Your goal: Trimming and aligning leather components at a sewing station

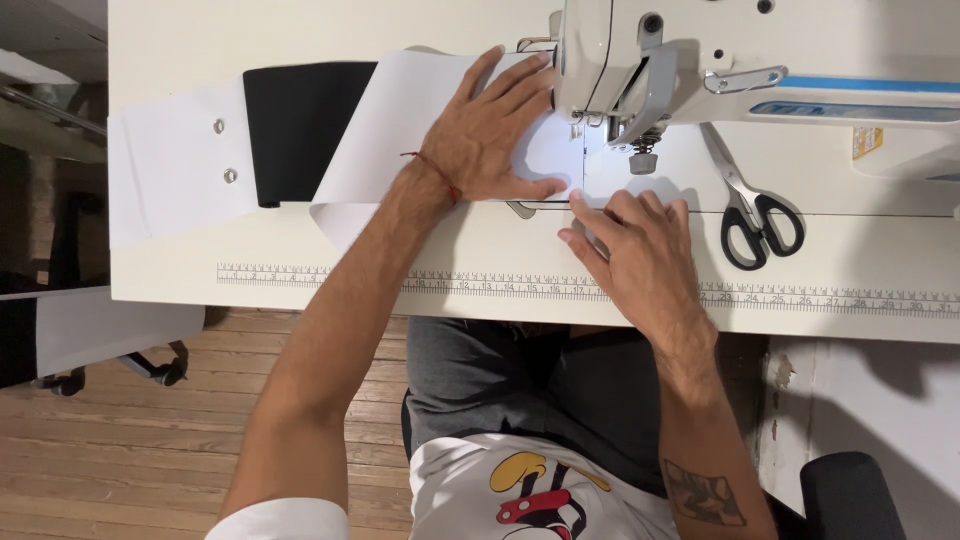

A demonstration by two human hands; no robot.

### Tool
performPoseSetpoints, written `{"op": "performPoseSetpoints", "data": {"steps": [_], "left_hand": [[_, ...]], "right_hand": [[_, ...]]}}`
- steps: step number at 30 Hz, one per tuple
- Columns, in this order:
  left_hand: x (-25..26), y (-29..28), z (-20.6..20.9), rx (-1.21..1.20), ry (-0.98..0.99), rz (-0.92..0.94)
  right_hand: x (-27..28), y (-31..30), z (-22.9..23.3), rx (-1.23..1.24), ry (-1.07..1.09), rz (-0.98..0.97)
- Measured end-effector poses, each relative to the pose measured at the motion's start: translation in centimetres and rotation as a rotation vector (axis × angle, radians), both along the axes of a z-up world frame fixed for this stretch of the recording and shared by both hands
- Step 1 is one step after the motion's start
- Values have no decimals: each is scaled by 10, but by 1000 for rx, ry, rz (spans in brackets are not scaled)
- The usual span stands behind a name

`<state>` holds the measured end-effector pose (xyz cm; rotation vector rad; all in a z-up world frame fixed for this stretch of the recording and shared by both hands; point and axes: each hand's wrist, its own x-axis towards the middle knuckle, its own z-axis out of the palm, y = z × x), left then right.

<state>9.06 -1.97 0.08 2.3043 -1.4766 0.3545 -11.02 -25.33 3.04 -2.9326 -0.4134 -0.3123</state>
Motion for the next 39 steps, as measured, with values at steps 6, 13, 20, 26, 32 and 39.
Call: {"op": "performPoseSetpoints", "data": {"steps": [6, 13, 20, 26, 32, 39], "left_hand": [[16, -1, -1, -5, 13, -44], [36, -3, -10, -32, -40, -79], [48, -7, 9, 29, 83, -146], [54, -12, 12, 139, 177, -111], [59, -14, 20, 187, 209, -93], [67, -14, 22, 157, 179, -105]], "right_hand": [[11, 1, 0, -11, 5, -20], [23, 2, -2, -20, 32, -60], [35, 5, -2, -19, 33, -82], [40, 6, 4, -14, 44, -91], [22, -4, 7, 10, 44, -74], [-55, -82, 27, 264, -451, -349]]}}
